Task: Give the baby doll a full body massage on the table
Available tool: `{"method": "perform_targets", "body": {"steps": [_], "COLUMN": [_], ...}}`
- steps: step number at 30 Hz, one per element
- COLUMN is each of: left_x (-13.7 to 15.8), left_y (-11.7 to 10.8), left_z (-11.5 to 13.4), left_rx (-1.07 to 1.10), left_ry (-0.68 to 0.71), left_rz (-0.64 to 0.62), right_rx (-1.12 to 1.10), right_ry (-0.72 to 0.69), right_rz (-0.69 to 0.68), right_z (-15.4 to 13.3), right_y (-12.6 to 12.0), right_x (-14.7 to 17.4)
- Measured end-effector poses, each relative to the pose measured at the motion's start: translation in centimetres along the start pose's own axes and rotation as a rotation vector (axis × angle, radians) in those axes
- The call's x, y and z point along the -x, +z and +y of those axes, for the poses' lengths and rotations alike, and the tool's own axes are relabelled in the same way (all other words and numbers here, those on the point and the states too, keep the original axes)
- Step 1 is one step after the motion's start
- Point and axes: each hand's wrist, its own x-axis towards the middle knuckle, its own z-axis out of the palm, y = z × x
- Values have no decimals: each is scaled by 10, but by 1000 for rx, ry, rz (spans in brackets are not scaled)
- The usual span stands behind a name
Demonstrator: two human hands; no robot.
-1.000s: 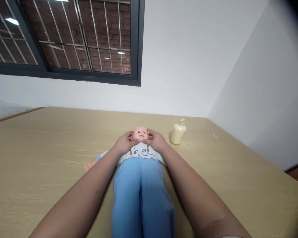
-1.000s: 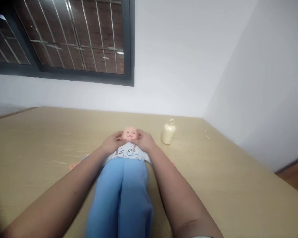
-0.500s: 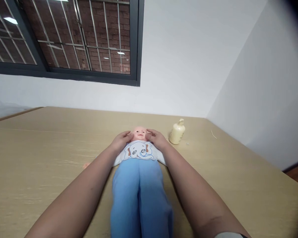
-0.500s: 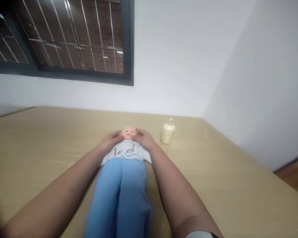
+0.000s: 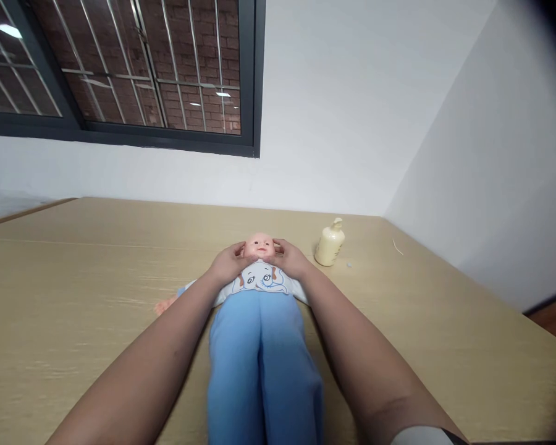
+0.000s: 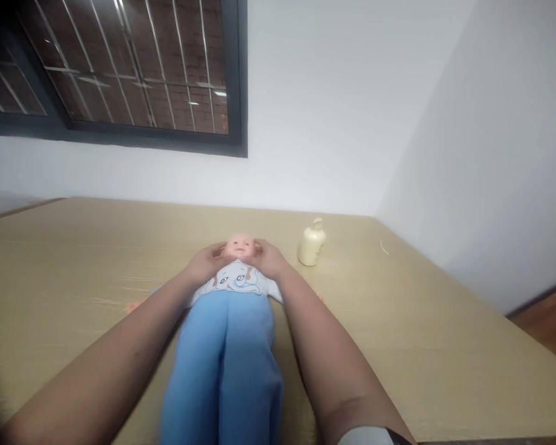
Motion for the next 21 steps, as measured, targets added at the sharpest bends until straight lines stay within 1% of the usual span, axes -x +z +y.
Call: {"method": "perform_targets", "body": {"steps": [4,6,8,12,14,17,21], "left_x": [6,7,6,2,0,-3,-4], "left_y": [-2,-2,-2,-1,0,1,2], "left_z": [4,4,3,-2,-3,-6,-6], "left_rx": [127,204,230,96,15,-76,-142], "left_ry": [3,-23,-46,-28,-12,31,47], "left_rz": [-74,-78,-62,-46,-25,-22,-7], "right_rx": [-95,-116,-118,-130,-140,-140,-74], "right_ry": [0,23,53,96,82,55,25], "right_rz": [-56,-58,-39,27,33,6,25], "right_z": [4,8,13,18,14,5,-1], "right_y": [-8,-14,-18,-15,-8,3,7], "right_x": [0,-1,-3,-6,-4,0,2]}}
